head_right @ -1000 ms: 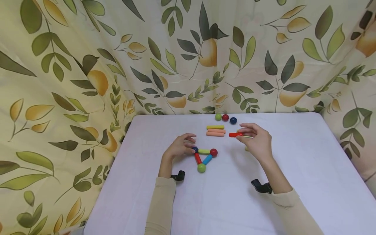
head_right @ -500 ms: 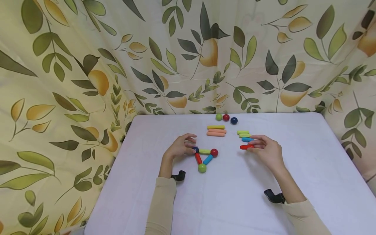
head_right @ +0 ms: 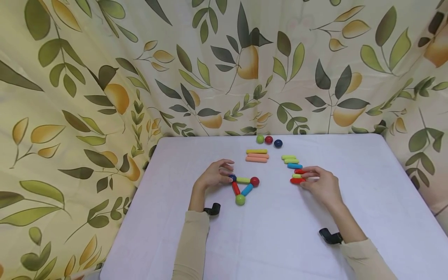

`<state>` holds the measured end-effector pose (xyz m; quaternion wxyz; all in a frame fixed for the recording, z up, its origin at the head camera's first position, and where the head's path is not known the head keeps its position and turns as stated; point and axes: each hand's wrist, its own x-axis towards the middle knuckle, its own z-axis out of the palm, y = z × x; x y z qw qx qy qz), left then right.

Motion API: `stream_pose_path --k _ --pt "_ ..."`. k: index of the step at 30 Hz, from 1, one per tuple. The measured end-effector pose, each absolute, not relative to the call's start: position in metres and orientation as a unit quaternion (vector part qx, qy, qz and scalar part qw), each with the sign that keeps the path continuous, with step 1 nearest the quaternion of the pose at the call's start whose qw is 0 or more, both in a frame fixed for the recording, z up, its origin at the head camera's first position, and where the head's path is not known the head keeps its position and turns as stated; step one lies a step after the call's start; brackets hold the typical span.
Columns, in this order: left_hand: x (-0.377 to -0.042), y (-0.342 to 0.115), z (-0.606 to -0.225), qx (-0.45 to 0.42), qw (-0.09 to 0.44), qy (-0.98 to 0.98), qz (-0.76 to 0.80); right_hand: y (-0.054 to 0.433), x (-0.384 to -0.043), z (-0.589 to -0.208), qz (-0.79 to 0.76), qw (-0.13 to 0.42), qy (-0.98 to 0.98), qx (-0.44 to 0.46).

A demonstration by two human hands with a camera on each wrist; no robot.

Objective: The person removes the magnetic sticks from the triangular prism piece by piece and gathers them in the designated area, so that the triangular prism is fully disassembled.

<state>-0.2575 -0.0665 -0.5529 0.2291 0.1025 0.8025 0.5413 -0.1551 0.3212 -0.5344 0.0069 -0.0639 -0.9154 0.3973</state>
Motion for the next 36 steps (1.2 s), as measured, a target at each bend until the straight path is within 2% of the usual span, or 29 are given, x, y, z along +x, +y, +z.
stream_pose_path --k 7,18,26,36 --pt "-0.257 -0.066 -0.555 0.105 0.226 0.804 0.539 0.327 -0.157 -0.538 0.371 -0.004 -0.925 -0.082" --pt "-0.257 -0.066 -0.554 0.110 0.226 0.809 0.531 0.329 -0.159 -0.532 0.331 0.017 -0.939 -0.095" --pt "-0.258 -0.065 -0.553 0.119 0.221 0.813 0.525 0.316 -0.160 -0.516 0.340 0.065 -0.935 -0.077" --pt "-0.256 -0.066 -0.551 0.147 0.213 0.808 0.529 0.290 -0.169 -0.506 0.368 0.048 -0.928 -0.029"
